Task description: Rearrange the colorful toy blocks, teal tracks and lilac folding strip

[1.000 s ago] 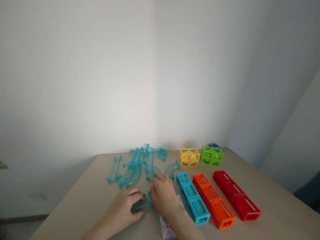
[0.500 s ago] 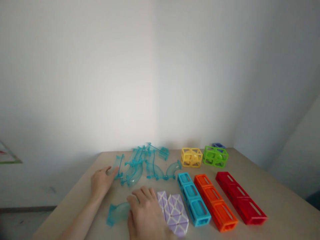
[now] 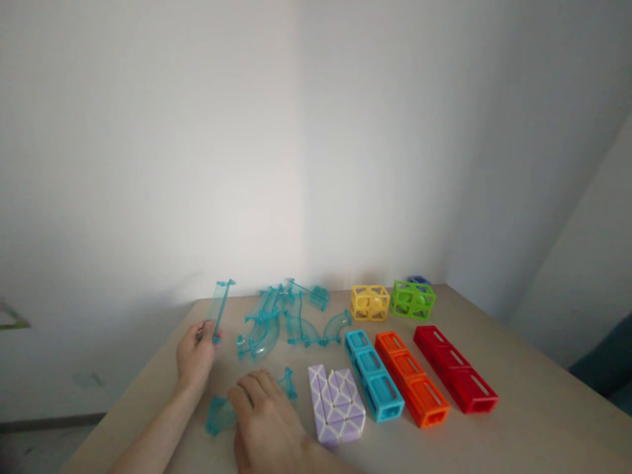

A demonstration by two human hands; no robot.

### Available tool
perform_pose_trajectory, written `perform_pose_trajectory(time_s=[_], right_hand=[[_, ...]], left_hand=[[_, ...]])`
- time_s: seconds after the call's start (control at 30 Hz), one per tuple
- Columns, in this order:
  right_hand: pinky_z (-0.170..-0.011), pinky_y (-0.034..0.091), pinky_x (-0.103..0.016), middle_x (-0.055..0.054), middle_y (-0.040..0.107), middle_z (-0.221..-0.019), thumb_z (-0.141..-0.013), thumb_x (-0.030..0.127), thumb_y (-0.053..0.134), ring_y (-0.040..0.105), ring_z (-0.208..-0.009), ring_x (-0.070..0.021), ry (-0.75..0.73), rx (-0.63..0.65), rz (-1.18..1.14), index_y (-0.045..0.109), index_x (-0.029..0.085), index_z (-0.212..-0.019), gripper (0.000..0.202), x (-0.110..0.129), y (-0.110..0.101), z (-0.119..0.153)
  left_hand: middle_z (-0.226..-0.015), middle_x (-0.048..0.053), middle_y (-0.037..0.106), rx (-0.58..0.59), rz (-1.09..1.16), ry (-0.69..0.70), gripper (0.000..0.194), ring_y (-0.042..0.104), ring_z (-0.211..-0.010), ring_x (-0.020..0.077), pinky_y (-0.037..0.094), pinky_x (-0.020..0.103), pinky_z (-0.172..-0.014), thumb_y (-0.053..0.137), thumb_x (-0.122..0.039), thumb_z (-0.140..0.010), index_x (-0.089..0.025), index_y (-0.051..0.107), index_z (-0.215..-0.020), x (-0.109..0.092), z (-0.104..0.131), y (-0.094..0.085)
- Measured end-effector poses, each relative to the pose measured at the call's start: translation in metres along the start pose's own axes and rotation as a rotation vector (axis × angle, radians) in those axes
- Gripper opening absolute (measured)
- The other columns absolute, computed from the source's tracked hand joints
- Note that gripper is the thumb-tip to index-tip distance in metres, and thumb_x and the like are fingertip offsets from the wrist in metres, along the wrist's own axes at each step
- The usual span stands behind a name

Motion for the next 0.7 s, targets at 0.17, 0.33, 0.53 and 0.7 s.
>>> perform_pose_trajectory(time_s=[0.17, 0.33, 0.53, 0.7], right_hand=[[-0.112, 0.019, -0.053, -0.009, 0.063, -0.115, -0.082, 0.022, 0.057, 0.052, -0.112, -0.0275, 0.124, 0.093, 0.08, 0.055, 0.02, -0.119, 0.037, -0.012, -0.004, 0.002], [-0.106, 0.031, -0.053, -0.011, 0.067, -0.104, -0.084, 0.021, 0.056, 0.059, -0.101, -0.0278, 0.044, 0.159, 0.209, 0.056, 0.018, -0.116, 0.032, -0.008, 0.009, 0.0], [-0.069, 0.048, -0.028, -0.008, 0.069, -0.089, -0.081, 0.011, 0.045, 0.064, -0.079, -0.0202, 0.03, -0.054, -0.112, 0.056, 0.019, -0.107, 0.029, -0.008, -0.022, 0.009], [-0.059, 0.046, -0.023, 0.0, 0.06, -0.062, -0.098, 0.032, 0.036, 0.058, -0.056, -0.0132, 0.329, -0.369, -0.573, 0.052, 0.021, -0.081, 0.026, -0.044, -0.044, 0.028]], left_hand=[[-0.064, 0.0, 0.056, 0.334, 0.423, -0.146, 0.025, 0.046, -0.048, 0.0094, 0.035, 0.022, -0.044, 0.058, -0.029, -0.066, -0.013, 0.062, -0.085, -0.013, 0.034, 0.042], [-0.07, 0.002, 0.064, 0.609, 0.932, -0.391, 0.032, 0.058, -0.058, 0.0104, 0.047, 0.023, -0.058, 0.066, -0.011, -0.065, -0.014, 0.064, -0.096, -0.028, 0.06, 0.063], [-0.069, -0.001, 0.063, 0.633, 0.841, -0.287, 0.045, 0.064, -0.058, 0.0147, 0.049, 0.026, -0.058, 0.062, -0.008, -0.062, -0.018, 0.061, -0.106, -0.033, 0.058, 0.061], [-0.066, -0.002, 0.062, 0.689, 0.772, -0.361, 0.042, 0.06, -0.049, 0.0144, 0.047, 0.027, -0.049, 0.063, -0.015, -0.066, -0.016, 0.058, -0.108, -0.033, 0.074, 0.072]])
Point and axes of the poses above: each hand's wrist, its own z-axis away from the middle knuckle, its own y-axis out of the palm, x = y × z, the point moved 10 cm from there along -z, towards the middle knuckle
